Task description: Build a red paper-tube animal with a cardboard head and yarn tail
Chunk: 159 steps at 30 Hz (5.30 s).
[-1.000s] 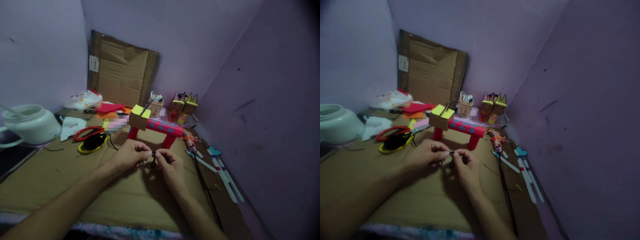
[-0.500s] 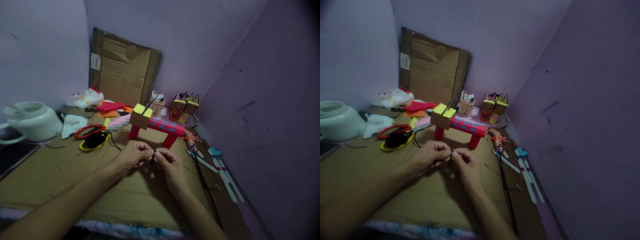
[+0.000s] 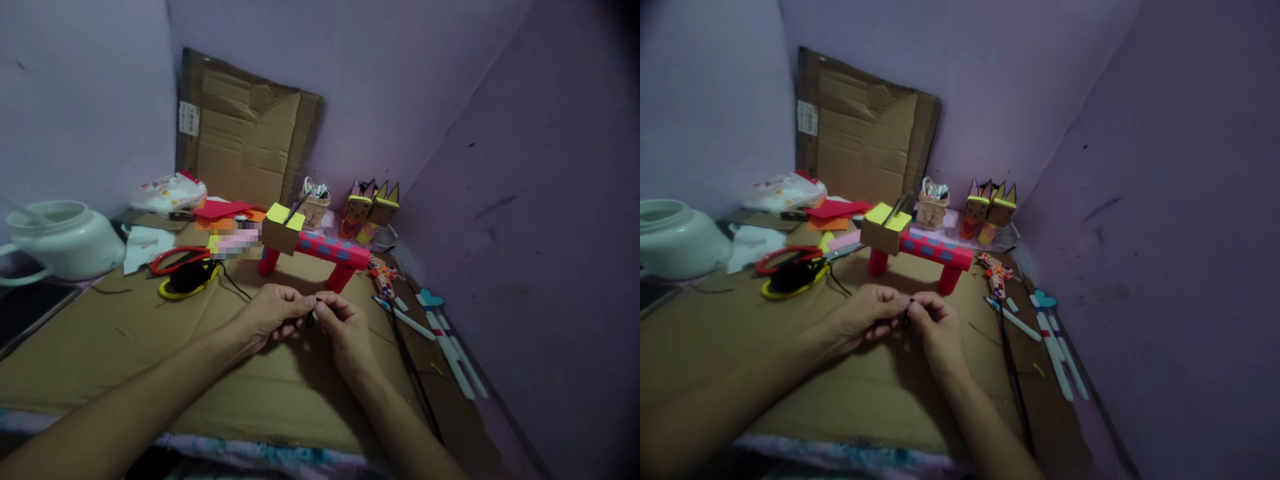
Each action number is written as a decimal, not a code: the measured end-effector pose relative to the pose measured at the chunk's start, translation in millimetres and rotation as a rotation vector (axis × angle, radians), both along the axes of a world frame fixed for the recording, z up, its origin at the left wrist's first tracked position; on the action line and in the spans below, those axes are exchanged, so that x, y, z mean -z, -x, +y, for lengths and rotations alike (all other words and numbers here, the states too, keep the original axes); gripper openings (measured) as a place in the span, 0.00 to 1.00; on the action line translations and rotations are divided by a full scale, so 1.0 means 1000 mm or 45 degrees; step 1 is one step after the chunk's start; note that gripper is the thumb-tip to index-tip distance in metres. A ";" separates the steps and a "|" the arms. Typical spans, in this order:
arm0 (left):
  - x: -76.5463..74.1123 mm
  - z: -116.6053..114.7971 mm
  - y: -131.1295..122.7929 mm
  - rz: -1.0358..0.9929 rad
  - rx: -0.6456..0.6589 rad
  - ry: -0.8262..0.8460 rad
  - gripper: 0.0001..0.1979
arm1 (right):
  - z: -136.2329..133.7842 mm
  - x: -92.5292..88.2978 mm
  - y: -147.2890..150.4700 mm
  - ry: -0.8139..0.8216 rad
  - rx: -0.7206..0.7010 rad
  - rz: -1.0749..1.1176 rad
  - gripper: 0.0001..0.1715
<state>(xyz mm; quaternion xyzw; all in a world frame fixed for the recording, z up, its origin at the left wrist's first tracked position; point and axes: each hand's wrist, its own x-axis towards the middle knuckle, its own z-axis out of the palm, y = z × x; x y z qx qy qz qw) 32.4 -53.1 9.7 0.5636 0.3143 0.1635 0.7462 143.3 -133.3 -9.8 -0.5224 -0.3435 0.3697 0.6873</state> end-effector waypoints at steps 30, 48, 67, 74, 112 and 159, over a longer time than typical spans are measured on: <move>-0.005 -0.007 -0.003 0.059 0.026 -0.307 0.13 | 0.002 -0.006 -0.001 -0.098 -0.073 0.491 0.15; -0.012 -0.003 0.001 0.147 -0.076 -0.585 0.11 | 0.001 -0.007 -0.006 -0.156 -0.142 0.791 0.13; -0.011 -0.001 0.002 -0.001 -0.085 -0.357 0.12 | 0.000 -0.012 -0.014 -0.064 -0.189 0.934 0.07; -0.009 -0.001 0.002 0.029 -0.080 -0.198 0.15 | -0.002 -0.012 -0.014 -0.085 -0.277 0.944 0.12; -0.023 0.006 0.015 0.301 -0.161 -0.775 0.06 | -0.017 -0.013 -0.010 -0.145 0.511 -0.251 0.11; -0.011 0.004 0.007 0.097 -0.026 -0.178 0.09 | -0.006 -0.003 0.001 0.057 0.083 -0.336 0.03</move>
